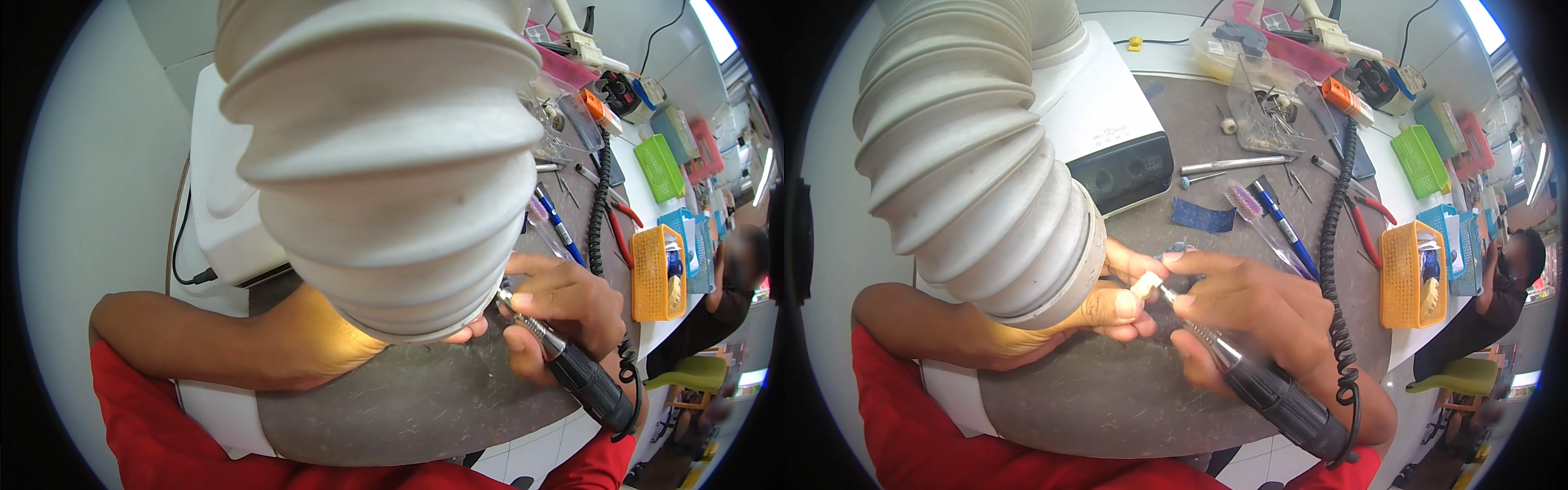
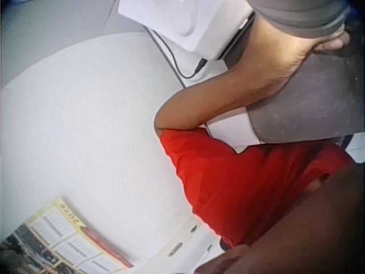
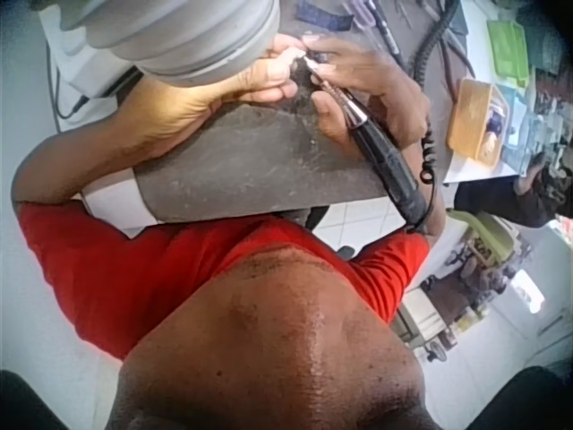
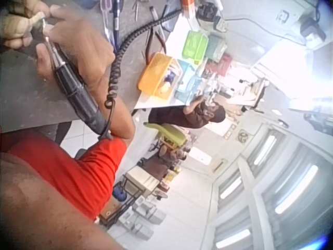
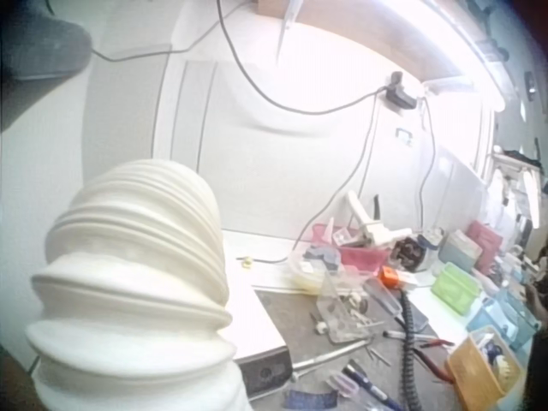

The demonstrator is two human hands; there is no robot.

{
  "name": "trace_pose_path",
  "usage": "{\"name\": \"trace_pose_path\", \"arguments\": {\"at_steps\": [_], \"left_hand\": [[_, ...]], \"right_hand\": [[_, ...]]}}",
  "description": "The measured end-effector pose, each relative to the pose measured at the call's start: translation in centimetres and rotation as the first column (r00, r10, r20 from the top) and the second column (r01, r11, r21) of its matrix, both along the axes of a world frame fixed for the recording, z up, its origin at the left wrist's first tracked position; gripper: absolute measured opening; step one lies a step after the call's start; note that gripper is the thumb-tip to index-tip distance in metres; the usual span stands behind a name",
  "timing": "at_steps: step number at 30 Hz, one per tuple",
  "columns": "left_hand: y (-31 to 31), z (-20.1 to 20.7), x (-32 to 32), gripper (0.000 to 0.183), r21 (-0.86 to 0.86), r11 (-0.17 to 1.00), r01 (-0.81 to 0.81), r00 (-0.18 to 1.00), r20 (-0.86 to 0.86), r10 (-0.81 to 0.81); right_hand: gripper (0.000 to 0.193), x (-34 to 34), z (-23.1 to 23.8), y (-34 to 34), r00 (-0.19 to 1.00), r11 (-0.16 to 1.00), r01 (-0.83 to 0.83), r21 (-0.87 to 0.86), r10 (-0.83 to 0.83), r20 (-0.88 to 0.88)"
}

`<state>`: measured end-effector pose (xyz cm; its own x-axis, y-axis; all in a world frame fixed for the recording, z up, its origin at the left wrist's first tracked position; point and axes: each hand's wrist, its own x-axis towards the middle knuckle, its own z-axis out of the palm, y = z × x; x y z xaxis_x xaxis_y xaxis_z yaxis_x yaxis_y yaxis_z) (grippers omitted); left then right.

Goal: The person uses a rotary grinding tool to shape and smooth a small dental appliance, likely a denture or retainer, held in their left hand. They work under a flexible magnifying lamp, carefully grinding specific areas of the object and occasionally rotating it to access different sides.

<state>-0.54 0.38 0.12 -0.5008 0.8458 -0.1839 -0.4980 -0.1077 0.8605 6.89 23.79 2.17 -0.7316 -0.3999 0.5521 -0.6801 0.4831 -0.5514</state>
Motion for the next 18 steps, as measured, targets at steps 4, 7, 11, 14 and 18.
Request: {"name": "trace_pose_path", "arguments": {"at_steps": [4,7,11,14,18], "left_hand": [[0.10,-0.23,0.10,0.038,0.026,0.999,-0.020,0.998,0.067,0.018],[0.05,-0.08,0.12,0.039,-0.016,1.000,-0.009,0.997,0.075,0.010],[-0.16,-0.22,0.26,0.039,-0.053,0.999,-0.010,0.999,0.043,0.012],[-0.27,-0.31,0.27,0.039,-0.074,0.997,-0.019,0.997,0.076,0.025],[-0.24,-0.57,0.25,0.040,-0.056,0.998,-0.005,0.999,0.036,0.007]], "right_hand": [[0.026,0.13,-0.01,0.08,1.000,1.000,0.002,-0.012,-0.002,0.020],[0.026,0.19,-0.04,0.12,1.000,1.000,0.016,-0.002,-0.016,0.019],[0.027,0.19,0.05,0.38,1.000,1.000,-0.011,0.006,0.011,0.017],[0.028,0.16,-0.05,0.07,1.000,1.000,0.024,0.006,-0.024,0.020],[0.029,0.14,0.14,0.44,1.000,1.000,-0.015,0.020,0.014,0.021]]}}
